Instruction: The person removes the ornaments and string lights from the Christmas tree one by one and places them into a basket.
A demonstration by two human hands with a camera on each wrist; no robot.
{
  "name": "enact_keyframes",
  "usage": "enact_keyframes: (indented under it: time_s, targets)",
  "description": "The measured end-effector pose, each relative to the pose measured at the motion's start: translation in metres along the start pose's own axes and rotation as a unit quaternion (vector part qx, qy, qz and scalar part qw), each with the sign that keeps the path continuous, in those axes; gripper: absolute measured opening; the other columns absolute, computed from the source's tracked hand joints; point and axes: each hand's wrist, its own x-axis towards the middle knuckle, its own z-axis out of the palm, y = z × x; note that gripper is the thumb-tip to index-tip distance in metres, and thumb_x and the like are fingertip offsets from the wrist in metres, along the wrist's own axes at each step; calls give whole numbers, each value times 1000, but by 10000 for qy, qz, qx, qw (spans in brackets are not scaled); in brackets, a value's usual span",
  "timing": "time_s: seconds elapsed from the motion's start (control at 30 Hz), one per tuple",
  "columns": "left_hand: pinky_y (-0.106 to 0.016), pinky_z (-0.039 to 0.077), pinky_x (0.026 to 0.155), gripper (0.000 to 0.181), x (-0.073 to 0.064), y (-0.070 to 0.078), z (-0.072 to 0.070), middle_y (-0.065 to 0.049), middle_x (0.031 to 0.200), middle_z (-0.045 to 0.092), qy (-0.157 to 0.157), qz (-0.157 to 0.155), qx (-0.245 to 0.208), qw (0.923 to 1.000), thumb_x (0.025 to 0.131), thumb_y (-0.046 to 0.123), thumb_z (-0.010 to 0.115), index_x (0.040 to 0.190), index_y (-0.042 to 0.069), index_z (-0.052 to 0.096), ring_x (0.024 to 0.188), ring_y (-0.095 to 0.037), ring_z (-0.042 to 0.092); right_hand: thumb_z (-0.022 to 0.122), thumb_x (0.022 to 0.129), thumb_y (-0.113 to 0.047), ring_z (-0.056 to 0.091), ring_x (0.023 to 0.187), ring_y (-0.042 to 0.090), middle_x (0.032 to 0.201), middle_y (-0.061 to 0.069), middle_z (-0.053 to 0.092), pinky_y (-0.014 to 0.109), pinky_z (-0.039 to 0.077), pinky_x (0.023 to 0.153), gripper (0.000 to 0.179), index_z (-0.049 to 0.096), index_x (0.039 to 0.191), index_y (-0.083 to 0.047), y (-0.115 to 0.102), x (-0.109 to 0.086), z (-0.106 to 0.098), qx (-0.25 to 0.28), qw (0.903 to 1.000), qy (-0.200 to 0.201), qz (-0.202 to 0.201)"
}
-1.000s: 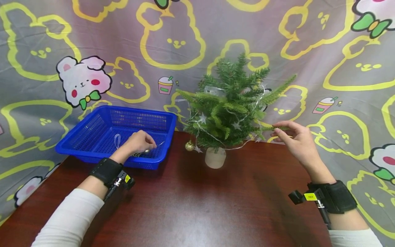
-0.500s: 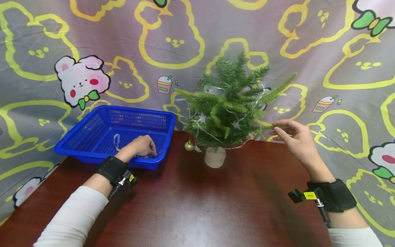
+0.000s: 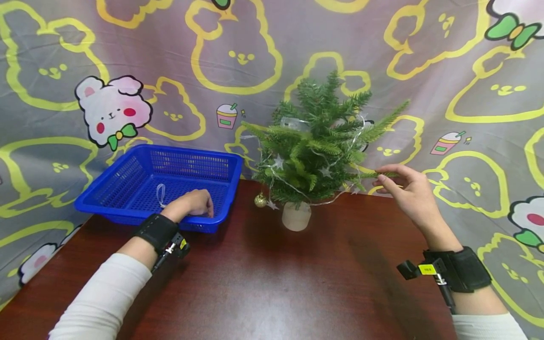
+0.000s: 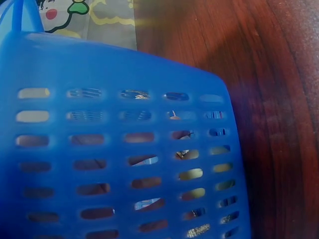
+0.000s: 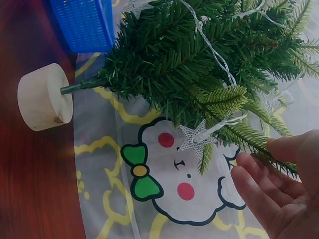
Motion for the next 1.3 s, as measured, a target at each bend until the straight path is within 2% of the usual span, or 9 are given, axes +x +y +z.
enact_keyframes:
  time_s: [0.4, 0.53, 0.63, 0.77, 0.87, 0.97, 1.07, 1.23, 1.3]
  targets:
    - [-49, 53, 86, 10, 6, -4, 3, -11, 100, 75, -48, -147, -34, 9999, 81, 24, 76, 85, 14, 78, 99, -34, 68, 60, 98, -11, 67, 80, -10, 92, -28, 65, 11, 55, 69, 23, 65, 117, 2, 1, 0, 1, -12, 10000, -2, -22]
    - [-52, 51, 87, 19, 3, -4, -2, -14, 101, 73, 400, -320, -316, 9982, 82, 27, 78, 92, 11, 76, 99, -36, 67, 60, 98, -10, 68, 80, -9, 93, -27, 65, 12, 55, 69, 22, 65, 116, 1, 2, 0, 1, -19, 10000, -19, -35]
    - [-52, 50, 87, 24, -1, -5, -8, -14, 101, 73, 1034, -293, -690, 9918, 84, 25, 76, 101, 8, 75, 99, -35, 67, 60, 98, -9, 68, 81, -7, 94, -26, 65, 13, 56, 69, 23, 64, 117, 3, 2, 1, 1, 42, 10000, -42, -49]
    - [-44, 51, 79, 22, -4, -4, -16, -14, 97, 75, 2202, 97, -1318, 9665, 89, 20, 72, 104, 4, 73, 90, -30, 68, 60, 98, -9, 69, 80, -6, 92, -26, 66, 12, 55, 69, 24, 65, 117, 3, 2, 1, 1, 72, 10000, -34, -41]
    - [-35, 48, 70, 17, -8, 2, -18, -13, 93, 75, 3058, 541, -1758, 9341, 92, 19, 69, 101, 5, 74, 81, -26, 66, 60, 98, -9, 69, 80, -6, 90, -27, 66, 12, 55, 69, 24, 65, 118, 2, 2, 1, 1, 54, 10000, -26, -22]
    - [-26, 47, 66, 15, -13, 14, -18, -10, 93, 75, 3556, 988, -2208, 9028, 94, 20, 68, 101, 8, 75, 76, -17, 65, 60, 98, -9, 69, 80, -6, 91, -28, 65, 12, 55, 69, 24, 65, 118, 3, 2, 2, 1, 48, 10000, -43, 6]
    - [-19, 49, 64, 18, -19, 28, -18, -12, 95, 75, 3517, 1394, -2816, 8818, 95, 21, 67, 104, 7, 74, 75, -13, 67, 60, 98, -10, 68, 80, -7, 93, -29, 65, 13, 56, 69, 25, 64, 119, 3, 4, 3, 2, 50, 9999, -40, 82]
    - [-21, 56, 75, 21, -29, 50, -14, -20, 104, 72, 2773, 1910, -3981, 8533, 97, 17, 63, 111, 2, 70, 87, -16, 72, 60, 98, -11, 68, 80, -7, 92, -28, 64, 13, 55, 69, 26, 64, 120, 2, 6, 5, 2, 32, 9999, -38, 149]
    - [-22, 57, 78, 21, -32, 58, -11, -18, 108, 72, 2598, 2016, -4175, 8471, 97, 15, 63, 113, 2, 70, 89, -14, 72, 60, 98, -12, 68, 80, -6, 92, -28, 65, 13, 56, 70, 26, 64, 120, 2, 6, 5, 2, 82, 9998, -36, 190]
